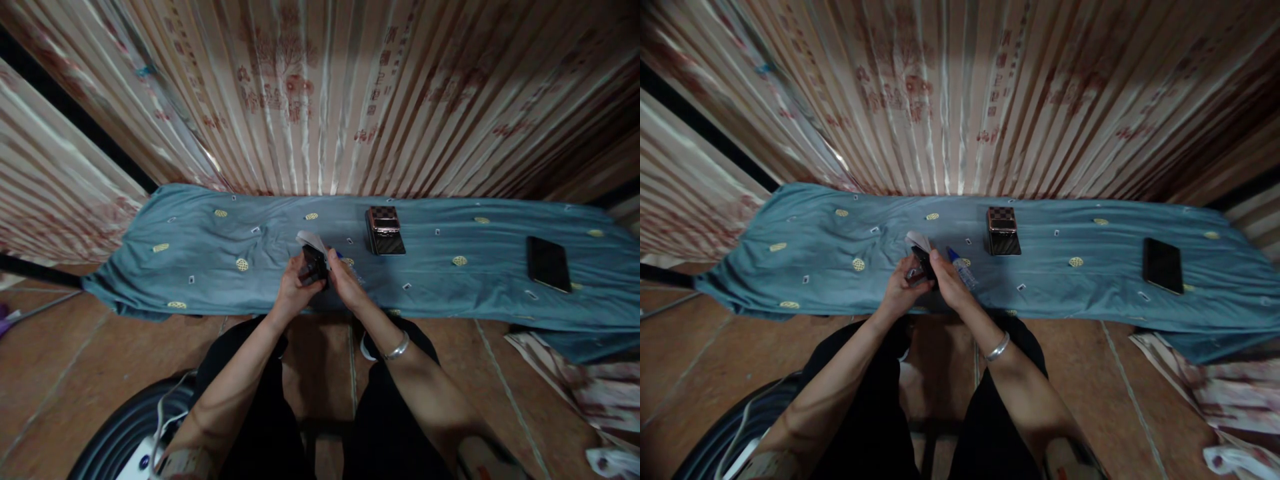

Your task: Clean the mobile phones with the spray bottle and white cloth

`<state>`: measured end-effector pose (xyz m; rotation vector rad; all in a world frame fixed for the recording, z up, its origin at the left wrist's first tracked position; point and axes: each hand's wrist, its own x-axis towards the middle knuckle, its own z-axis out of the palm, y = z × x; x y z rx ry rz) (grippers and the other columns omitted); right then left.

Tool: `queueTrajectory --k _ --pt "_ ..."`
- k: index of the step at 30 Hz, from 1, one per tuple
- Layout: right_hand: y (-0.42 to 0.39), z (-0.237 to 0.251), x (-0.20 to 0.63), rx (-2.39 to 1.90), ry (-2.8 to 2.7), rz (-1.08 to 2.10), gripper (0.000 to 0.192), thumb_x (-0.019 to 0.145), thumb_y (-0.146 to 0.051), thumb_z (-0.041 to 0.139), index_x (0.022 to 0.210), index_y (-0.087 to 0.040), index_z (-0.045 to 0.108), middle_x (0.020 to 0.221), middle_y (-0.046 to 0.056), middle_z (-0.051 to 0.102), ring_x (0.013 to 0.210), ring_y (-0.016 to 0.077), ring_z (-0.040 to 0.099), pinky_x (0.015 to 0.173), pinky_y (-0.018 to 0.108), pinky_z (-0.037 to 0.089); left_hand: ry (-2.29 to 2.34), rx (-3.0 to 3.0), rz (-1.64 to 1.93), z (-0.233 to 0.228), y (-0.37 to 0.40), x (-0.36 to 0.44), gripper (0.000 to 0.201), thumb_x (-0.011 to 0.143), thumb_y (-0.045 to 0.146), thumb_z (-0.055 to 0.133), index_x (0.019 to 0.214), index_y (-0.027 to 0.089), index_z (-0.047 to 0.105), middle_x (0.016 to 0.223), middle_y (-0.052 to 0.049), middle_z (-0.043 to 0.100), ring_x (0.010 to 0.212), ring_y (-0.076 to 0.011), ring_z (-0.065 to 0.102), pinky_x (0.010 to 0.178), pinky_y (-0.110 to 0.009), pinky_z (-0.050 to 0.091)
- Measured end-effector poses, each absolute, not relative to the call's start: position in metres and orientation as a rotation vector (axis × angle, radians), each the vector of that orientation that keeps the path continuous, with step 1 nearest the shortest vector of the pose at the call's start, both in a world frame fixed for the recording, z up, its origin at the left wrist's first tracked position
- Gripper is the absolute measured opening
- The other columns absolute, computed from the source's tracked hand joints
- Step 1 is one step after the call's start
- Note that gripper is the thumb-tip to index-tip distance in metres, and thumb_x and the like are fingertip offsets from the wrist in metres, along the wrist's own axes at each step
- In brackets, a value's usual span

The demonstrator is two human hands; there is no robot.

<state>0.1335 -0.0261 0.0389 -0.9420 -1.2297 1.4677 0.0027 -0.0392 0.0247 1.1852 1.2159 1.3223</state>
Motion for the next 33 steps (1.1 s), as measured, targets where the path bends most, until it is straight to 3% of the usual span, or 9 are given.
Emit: queueTrajectory --k 5,11,16,21,28,33 --pt "-0.028 0.038 0.132 -0.966 -1.34 1.421 0.07 0.079 -0.086 0.048 0.117 -0.033 0.074 0.128 0.0 0.072 0.135 0.0242 0.055 0.123 0.042 0.032 1.19 0.986 1.351 0.032 -0.032 0.0 0.064 0.047 0.027 0.088 0.106 0.021 0.064 0.086 0.001 0.066 0.085 -0.0179 0.063 0.081 -0.032 0.051" --pt "-0.039 0.04 0.129 -0.897 -1.558 1.277 0.067 0.093 -0.073 0.042 0.144 -0.031 0.056 0.154 0.0 0.051 0.148 0.0206 0.039 0.127 0.039 0.023 1.082 0.638 1.394 0.039 -0.029 -0.012 0.058 0.046 0.031 0.092 0.093 0.021 0.06 0.074 0.005 0.066 0.07 -0.0127 0.063 0.071 -0.027 0.051" --pt "-0.047 0.047 0.13 -0.841 -1.698 1.21 0.068 0.096 -0.067 0.042 0.153 -0.03 0.044 0.16 -0.002 0.041 0.151 0.0206 0.034 0.128 0.038 0.02 1.056 0.596 1.358 0.043 -0.029 -0.02 0.044 0.054 0.033 0.089 0.088 0.018 0.065 0.078 0.0 0.07 0.07 -0.0136 0.064 0.07 -0.028 0.053" --pt "-0.045 0.045 0.133 -0.827 -1.739 1.141 0.064 0.098 -0.064 0.042 0.152 -0.03 0.046 0.16 -0.002 0.041 0.151 0.0219 0.033 0.128 0.04 0.019 1.033 0.633 1.26 0.04 -0.032 -0.016 0.036 0.06 0.036 0.085 0.086 0.02 0.068 0.078 -0.001 0.071 0.075 -0.0167 0.066 0.073 -0.03 0.054" --pt "-0.036 0.041 0.139 -0.888 -1.798 1.078 0.068 0.099 -0.066 0.032 0.155 -0.028 0.039 0.163 0.002 0.036 0.153 0.0208 0.028 0.129 0.043 0.017 0.951 0.657 1.159 0.035 -0.039 -0.006 0.041 0.059 0.036 0.086 0.093 0.021 0.068 0.089 -0.002 0.072 0.086 -0.0205 0.068 0.075 -0.033 0.054" --pt "-0.029 0.041 0.142 -0.935 -1.765 1.085 0.081 0.096 -0.073 0.027 0.156 -0.021 0.037 0.164 0.006 0.034 0.153 0.0202 0.028 0.128 0.039 0.017 0.905 0.62 1.114 0.036 -0.041 -0.002 0.045 0.058 0.035 0.089 0.094 0.02 0.068 0.087 -0.002 0.072 0.085 -0.0205 0.069 0.075 -0.034 0.054"
